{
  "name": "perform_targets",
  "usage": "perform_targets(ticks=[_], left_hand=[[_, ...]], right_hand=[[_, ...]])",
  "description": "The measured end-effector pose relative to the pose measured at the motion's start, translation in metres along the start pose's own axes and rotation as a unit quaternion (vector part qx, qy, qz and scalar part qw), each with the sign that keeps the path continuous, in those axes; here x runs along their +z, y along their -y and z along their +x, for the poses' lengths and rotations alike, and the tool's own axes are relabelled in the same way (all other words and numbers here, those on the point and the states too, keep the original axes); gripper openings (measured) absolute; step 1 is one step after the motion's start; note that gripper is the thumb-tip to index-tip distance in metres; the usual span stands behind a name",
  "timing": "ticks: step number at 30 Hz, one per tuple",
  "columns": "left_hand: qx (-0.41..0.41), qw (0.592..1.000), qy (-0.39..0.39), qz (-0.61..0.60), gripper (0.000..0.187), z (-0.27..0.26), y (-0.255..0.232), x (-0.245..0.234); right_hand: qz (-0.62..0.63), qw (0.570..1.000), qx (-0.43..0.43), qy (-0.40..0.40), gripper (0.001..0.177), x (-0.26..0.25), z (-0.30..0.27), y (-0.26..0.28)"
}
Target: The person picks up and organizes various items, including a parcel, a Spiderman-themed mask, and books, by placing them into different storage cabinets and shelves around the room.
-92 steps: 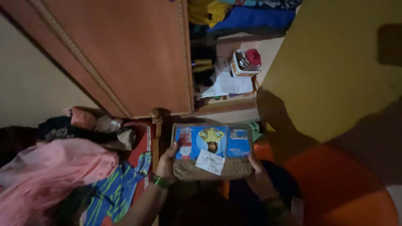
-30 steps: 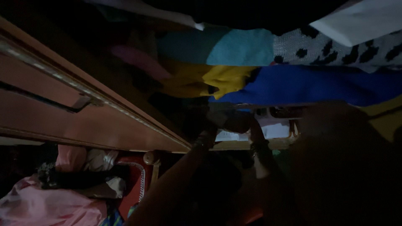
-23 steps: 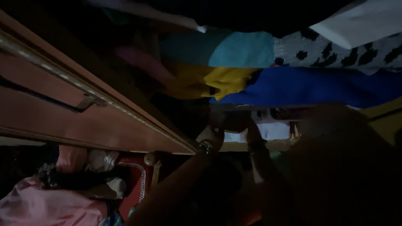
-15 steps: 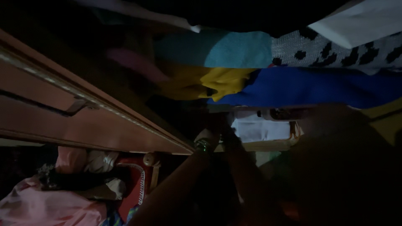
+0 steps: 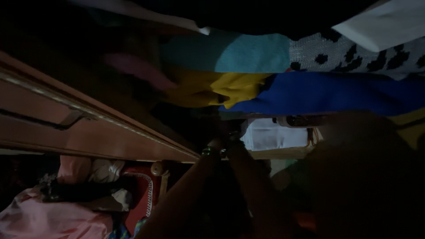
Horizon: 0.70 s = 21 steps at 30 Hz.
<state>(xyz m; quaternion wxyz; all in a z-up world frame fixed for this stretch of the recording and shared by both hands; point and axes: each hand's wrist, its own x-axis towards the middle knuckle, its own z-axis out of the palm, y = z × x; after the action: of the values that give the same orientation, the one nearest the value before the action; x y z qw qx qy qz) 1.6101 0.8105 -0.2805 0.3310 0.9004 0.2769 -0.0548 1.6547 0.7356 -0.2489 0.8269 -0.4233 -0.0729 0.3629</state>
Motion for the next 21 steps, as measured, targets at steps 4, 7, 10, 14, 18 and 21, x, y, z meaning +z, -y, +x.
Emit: perform_targets(ticks=[4,7,10,14,18,21], left_hand=[[-0.006,1.000,-0.011,0.012,0.056,0.007,0.007,-0.005],[-0.006,1.000,-0.018,0.017,0.057,0.010,0.011,-0.013],[-0.007,1.000,-0.020,0.021,0.057,0.011,0.010,-0.016],[-0.008,0.999,-0.018,0.030,0.058,0.009,0.004,-0.017],[-0.020,0.999,-0.010,0.047,0.059,-0.007,0.002,-0.011],[-0.018,0.998,-0.004,0.059,0.060,-0.028,0.000,-0.002]], right_hand=[[-0.001,1.000,0.014,0.015,0.045,0.012,0.000,-0.008],[-0.001,0.999,0.021,0.025,0.045,0.024,0.003,-0.012],[-0.001,0.999,0.023,0.029,0.045,0.027,0.003,-0.010],[0.006,1.000,0.016,0.026,0.044,0.022,0.000,0.006],[0.006,1.000,0.016,0.026,0.044,0.023,-0.023,0.018],[0.008,1.000,0.015,0.019,0.044,0.027,-0.053,0.028]])
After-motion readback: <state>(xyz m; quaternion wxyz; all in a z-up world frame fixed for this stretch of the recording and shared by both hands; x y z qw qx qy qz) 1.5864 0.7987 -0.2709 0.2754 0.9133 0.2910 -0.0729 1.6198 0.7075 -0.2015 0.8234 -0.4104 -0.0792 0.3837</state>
